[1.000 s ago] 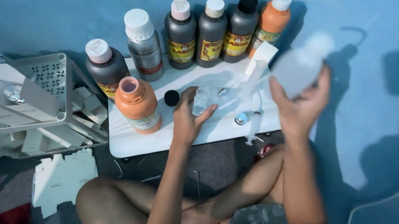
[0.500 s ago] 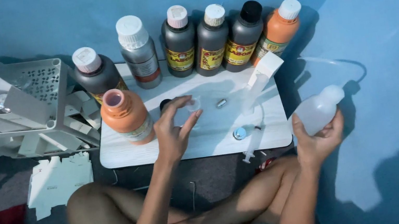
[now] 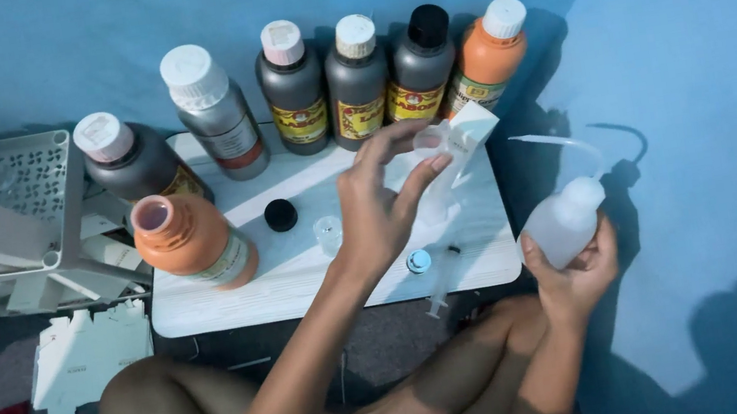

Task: Using a syringe to extract perfume liquid from a large bottle and transfer it into smaller containers.

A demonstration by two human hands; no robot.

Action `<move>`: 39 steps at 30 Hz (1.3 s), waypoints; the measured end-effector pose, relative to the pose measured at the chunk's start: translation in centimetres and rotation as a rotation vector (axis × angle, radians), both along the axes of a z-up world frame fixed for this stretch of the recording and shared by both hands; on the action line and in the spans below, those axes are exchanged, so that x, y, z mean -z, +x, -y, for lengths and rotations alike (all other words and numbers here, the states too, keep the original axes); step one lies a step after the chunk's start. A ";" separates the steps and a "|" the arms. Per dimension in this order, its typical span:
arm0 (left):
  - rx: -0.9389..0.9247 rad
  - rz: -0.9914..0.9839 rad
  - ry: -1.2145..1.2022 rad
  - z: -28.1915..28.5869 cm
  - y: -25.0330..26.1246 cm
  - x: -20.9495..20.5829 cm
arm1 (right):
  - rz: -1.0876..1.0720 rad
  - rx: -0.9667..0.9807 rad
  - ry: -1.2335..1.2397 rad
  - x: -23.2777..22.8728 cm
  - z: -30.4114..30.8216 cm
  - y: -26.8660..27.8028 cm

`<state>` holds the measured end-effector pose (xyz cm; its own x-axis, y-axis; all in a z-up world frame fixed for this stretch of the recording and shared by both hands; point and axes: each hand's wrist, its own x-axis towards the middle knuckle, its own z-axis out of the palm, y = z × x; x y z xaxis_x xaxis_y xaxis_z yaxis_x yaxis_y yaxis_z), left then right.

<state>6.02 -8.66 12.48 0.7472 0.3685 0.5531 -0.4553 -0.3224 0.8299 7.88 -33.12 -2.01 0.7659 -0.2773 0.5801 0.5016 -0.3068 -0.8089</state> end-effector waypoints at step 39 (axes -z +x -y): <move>-0.363 -0.181 0.184 -7.1 -8.1 11.2 | -0.035 -0.145 0.013 1.6 -1.3 0.6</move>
<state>-2.09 -1.57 1.28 0.6784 0.5320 0.5066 -0.1384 -0.5847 0.7993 8.44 -31.84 -3.58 0.8179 -0.1697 0.5498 0.5117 -0.2225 -0.8299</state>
